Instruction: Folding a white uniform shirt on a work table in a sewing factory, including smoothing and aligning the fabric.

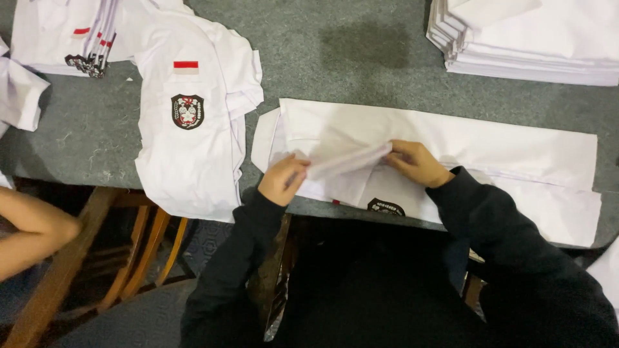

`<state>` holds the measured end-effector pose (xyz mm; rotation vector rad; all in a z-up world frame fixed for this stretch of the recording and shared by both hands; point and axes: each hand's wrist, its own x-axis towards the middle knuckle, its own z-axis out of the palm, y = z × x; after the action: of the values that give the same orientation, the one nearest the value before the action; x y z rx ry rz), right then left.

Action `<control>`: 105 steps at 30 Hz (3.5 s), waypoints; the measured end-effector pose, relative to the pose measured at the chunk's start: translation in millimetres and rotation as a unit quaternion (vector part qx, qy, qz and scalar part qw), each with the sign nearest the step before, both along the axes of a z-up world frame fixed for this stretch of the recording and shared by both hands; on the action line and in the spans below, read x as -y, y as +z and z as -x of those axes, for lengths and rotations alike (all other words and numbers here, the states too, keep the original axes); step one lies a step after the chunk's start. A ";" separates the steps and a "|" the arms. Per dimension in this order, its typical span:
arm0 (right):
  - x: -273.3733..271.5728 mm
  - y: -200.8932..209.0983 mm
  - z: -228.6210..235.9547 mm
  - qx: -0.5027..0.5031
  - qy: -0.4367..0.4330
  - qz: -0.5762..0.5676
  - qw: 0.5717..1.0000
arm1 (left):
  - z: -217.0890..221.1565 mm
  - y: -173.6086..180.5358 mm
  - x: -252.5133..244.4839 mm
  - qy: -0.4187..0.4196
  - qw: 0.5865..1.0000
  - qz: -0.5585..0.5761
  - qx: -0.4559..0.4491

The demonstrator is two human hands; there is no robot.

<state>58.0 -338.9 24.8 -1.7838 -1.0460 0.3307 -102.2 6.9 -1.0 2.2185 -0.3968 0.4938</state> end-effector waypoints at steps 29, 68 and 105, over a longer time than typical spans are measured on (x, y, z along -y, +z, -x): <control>-73.2 8.1 13.9 0.132 -0.361 0.342 0.858 | -70.4 -2.7 25.0 0.387 0.876 -0.078 -0.278; -86.6 -10.4 17.1 0.325 -0.133 0.194 0.916 | -86.7 3.3 71.2 0.153 0.933 -0.277 -0.169; -188.1 4.7 -35.9 0.349 0.083 0.151 0.921 | -42.3 -10.3 55.1 0.277 0.942 -0.183 -0.052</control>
<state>93.9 -150.7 29.5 -2.1582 -1.7263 -0.0691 -60.0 -48.1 -11.3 2.7087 0.2280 0.6290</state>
